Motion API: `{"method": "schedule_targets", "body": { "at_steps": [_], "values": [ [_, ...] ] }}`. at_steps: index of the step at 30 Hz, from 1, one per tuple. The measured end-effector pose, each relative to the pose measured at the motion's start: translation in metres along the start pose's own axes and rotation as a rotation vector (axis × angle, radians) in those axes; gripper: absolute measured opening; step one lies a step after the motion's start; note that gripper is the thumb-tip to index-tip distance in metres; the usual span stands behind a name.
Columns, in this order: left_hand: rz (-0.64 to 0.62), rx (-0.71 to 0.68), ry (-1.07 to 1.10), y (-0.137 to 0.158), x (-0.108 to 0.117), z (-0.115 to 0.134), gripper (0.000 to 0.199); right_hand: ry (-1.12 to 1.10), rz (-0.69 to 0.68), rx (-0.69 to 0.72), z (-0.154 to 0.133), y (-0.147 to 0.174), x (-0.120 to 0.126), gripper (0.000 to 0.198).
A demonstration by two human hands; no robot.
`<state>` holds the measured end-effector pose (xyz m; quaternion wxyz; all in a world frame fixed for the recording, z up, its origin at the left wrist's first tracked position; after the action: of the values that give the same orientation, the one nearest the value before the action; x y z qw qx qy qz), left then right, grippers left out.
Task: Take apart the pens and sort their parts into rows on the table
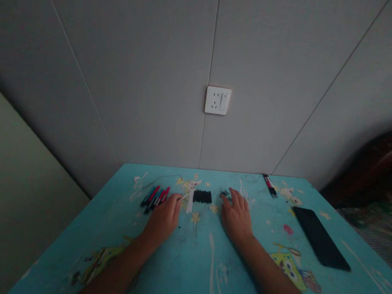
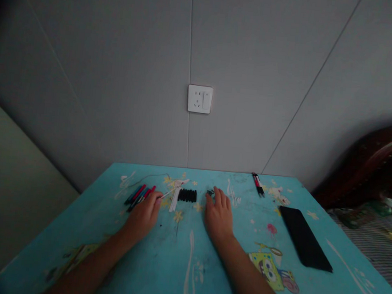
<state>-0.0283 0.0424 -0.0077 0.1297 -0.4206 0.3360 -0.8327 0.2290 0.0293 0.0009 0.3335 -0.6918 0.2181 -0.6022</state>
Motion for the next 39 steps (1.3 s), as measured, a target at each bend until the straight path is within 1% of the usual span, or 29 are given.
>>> {"method": "schedule_targets", "body": {
  "at_steps": [3, 5, 9, 11, 14, 19, 25, 28, 33, 39],
  "values": [
    [0.07, 0.033, 0.117, 0.002, 0.0, 0.004, 0.03, 0.046, -0.016, -0.01, 0.005, -0.002, -0.009, 0.032],
    [0.071, 0.021, 0.167, 0.003, 0.001, 0.01, 0.033, 0.048, -0.018, -0.002, 0.005, -0.002, -0.012, 0.03],
    [-0.011, -0.112, 0.181, 0.003, 0.008, 0.021, 0.029, 0.016, -0.017, 0.023, 0.005, -0.001, -0.012, 0.025],
    [-0.061, -0.142, 0.159, 0.004, 0.01, 0.023, 0.025, 0.0, -0.011, 0.02, 0.006, -0.002, -0.011, 0.022],
    [-0.094, -0.107, 0.139, 0.006, 0.007, 0.022, 0.022, -0.007, -0.008, 0.01, 0.007, -0.002, -0.009, 0.02],
    [-0.076, -0.031, 0.141, 0.006, 0.001, 0.015, 0.026, 0.0, -0.008, 0.002, 0.008, -0.002, -0.008, 0.02],
    [-0.02, 0.009, 0.268, 0.005, 0.0, 0.012, 0.023, -0.01, -0.026, -0.006, 0.007, -0.001, -0.008, 0.023],
    [-0.001, 0.07, 0.33, 0.006, 0.0, 0.014, 0.021, -0.021, -0.02, -0.002, 0.007, -0.001, -0.007, 0.022],
    [-0.09, 0.158, 0.395, 0.008, -0.001, 0.02, 0.022, -0.021, -0.023, -0.007, 0.007, -0.001, -0.008, 0.023],
    [-0.168, 0.169, 0.412, 0.008, -0.004, 0.024, 0.024, -0.018, -0.021, -0.008, 0.008, 0.0, -0.01, 0.021]
  ]
}}
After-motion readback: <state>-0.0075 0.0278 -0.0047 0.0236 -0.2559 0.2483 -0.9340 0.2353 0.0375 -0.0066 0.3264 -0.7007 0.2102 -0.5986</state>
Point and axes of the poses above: each hand's wrist, its own y-axis away from the middle knuckle, its own x-axis out of the back of the hand, z = x × y, the point moved 1 cm from there along -y, towards the middle knuckle, and after that the axes turned 15 degrees about z, right-handed, at the moved point
